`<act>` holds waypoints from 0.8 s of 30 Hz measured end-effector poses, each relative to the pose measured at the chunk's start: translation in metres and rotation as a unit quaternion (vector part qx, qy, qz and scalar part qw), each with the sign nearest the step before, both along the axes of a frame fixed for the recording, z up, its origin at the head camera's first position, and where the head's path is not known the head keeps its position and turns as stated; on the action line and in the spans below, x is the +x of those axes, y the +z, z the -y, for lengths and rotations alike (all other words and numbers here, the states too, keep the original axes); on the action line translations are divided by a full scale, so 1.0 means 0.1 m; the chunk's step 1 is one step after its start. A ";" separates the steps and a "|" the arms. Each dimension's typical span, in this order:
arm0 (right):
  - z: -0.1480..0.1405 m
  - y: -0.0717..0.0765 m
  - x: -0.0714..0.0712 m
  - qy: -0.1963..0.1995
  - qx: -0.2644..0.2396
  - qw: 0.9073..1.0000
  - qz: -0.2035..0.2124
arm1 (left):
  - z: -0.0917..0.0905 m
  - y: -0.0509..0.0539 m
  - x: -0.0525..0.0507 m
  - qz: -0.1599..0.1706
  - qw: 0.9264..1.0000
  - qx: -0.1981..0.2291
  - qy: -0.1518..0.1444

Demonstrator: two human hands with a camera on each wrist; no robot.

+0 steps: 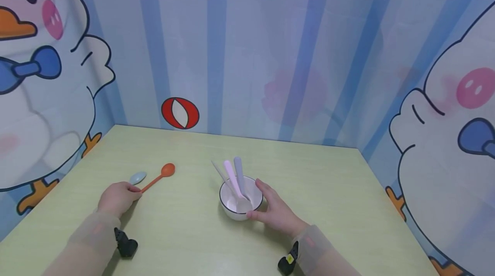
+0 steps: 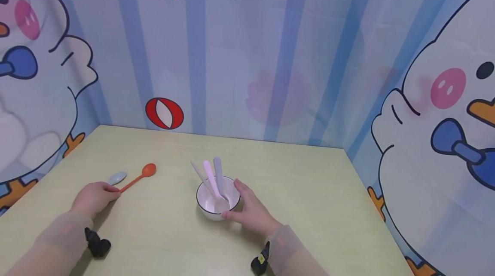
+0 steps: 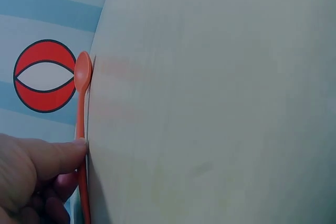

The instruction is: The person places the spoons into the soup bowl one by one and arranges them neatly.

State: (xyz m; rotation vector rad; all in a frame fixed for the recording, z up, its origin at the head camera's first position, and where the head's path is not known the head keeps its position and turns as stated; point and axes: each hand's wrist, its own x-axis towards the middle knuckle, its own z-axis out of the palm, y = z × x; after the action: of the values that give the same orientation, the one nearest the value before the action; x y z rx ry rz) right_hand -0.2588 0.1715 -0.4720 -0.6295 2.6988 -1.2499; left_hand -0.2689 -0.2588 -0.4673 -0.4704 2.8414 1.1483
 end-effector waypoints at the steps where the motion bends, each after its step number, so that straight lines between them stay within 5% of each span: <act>1: 0.00 0.00 0.00 0.000 -0.001 1.000 0.000 | -0.01 0.00 0.00 -0.002 1.000 0.000 -0.003; 24: 0.01 0.00 0.01 -0.005 -0.003 1.000 -0.004 | 0.02 0.10 0.07 0.038 0.998 -0.036 -0.021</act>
State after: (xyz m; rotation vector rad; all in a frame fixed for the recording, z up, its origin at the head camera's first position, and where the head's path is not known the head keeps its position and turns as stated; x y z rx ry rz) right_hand -0.2580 0.1708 -0.4719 -0.6247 2.7093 -1.2603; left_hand -0.2614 -0.2610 -0.4574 -0.4451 2.8198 1.0030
